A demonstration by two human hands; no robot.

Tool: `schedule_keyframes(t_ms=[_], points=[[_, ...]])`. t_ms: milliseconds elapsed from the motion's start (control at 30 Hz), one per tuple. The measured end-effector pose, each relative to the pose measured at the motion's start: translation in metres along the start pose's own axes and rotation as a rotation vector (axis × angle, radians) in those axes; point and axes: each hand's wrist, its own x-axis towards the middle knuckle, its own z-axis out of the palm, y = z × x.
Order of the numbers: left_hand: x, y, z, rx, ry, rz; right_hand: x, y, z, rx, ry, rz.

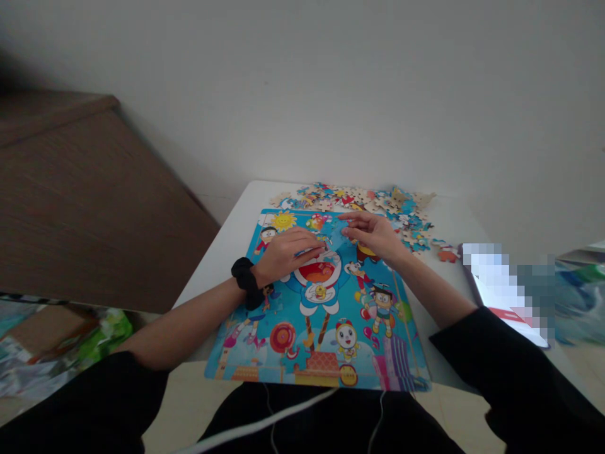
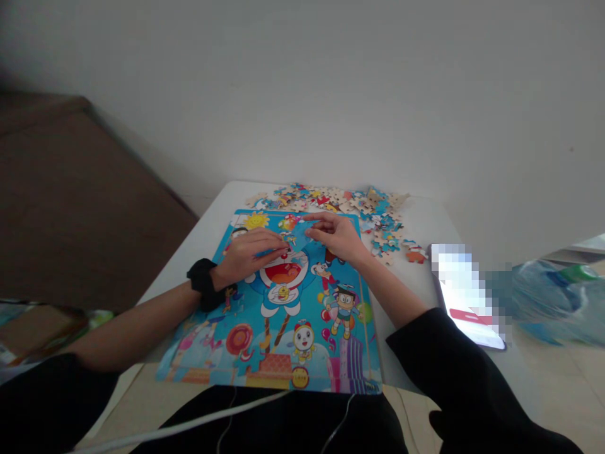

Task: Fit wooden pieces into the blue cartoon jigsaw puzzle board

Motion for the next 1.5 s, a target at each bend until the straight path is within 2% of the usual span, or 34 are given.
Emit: schedule_keyframes(t_ms=[167,267,333,433,567,700,967,1200,1500], points=[[0.001,0.001,0.001,-0.004,-0.023,0.0,-0.002,-0.006,-0.001,-0.074,0.008,0.027],[0.0,0.001,0.002,0.004,-0.042,-0.001,0.0,-0.009,-0.007,-0.116,-0.038,0.009],[-0.001,0.0,0.002,-0.002,-0.047,0.003,0.001,-0.011,-0.017,-0.167,-0.131,0.008],[-0.003,-0.001,0.003,-0.016,-0.051,0.001,0.0,-0.019,-0.04,-0.283,-0.351,0.037],[-0.005,-0.001,0.003,-0.022,-0.071,-0.006,-0.004,-0.029,-0.066,-0.404,-0.644,0.167],[-0.004,0.0,0.003,-0.017,-0.08,-0.007,-0.006,-0.028,-0.071,-0.42,-0.793,0.264],[-0.004,-0.001,0.003,-0.017,-0.09,0.001,-0.003,-0.021,-0.07,-0.609,-0.844,0.22],[-0.002,0.0,0.003,-0.009,-0.093,0.011,-0.008,-0.032,-0.068,-0.718,-0.834,0.218],[0.003,0.008,-0.003,-0.021,-0.127,0.008,-0.012,-0.037,-0.073,-0.748,-0.832,0.16]])
